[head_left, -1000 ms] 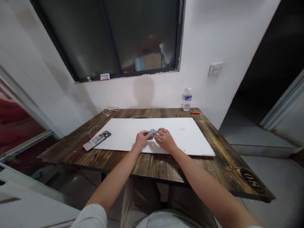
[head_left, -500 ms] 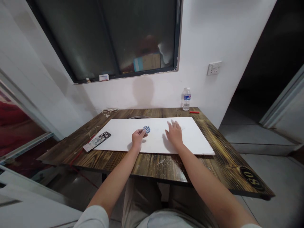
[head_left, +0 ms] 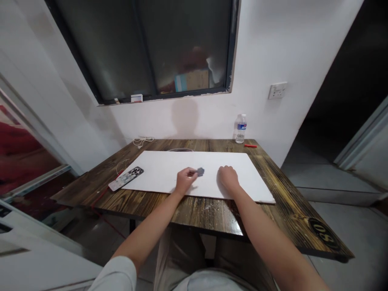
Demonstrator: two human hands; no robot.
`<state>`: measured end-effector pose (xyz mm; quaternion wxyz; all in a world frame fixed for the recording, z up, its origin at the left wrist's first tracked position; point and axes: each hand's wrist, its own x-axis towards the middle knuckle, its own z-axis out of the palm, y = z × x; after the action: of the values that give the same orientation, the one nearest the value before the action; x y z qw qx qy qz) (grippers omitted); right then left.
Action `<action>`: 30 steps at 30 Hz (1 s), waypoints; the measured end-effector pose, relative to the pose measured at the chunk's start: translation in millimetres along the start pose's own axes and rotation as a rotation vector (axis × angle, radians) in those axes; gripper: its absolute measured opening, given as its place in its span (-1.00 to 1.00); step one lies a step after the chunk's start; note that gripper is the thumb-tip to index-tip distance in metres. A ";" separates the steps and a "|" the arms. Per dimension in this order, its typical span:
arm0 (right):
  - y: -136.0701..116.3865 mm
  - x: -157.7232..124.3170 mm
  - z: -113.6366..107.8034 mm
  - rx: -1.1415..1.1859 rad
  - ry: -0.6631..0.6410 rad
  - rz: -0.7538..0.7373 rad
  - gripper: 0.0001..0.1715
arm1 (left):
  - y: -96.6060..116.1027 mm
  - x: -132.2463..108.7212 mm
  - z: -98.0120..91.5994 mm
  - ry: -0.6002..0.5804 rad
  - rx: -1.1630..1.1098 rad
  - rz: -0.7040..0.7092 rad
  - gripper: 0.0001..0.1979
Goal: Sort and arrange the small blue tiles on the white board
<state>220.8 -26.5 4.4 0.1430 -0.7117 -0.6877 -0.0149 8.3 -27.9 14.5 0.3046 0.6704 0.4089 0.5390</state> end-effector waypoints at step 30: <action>-6.2 3.8 -2.1 0.261 -0.090 -0.312 -0.67 | -2.6 -64.3 -79.9 0.384 -0.308 -0.362 -0.66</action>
<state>215.3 -23.1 8.4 0.1993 -0.5720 -0.7912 0.0843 -75.3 -85.6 0.5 0.4108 0.4184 0.4852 0.6487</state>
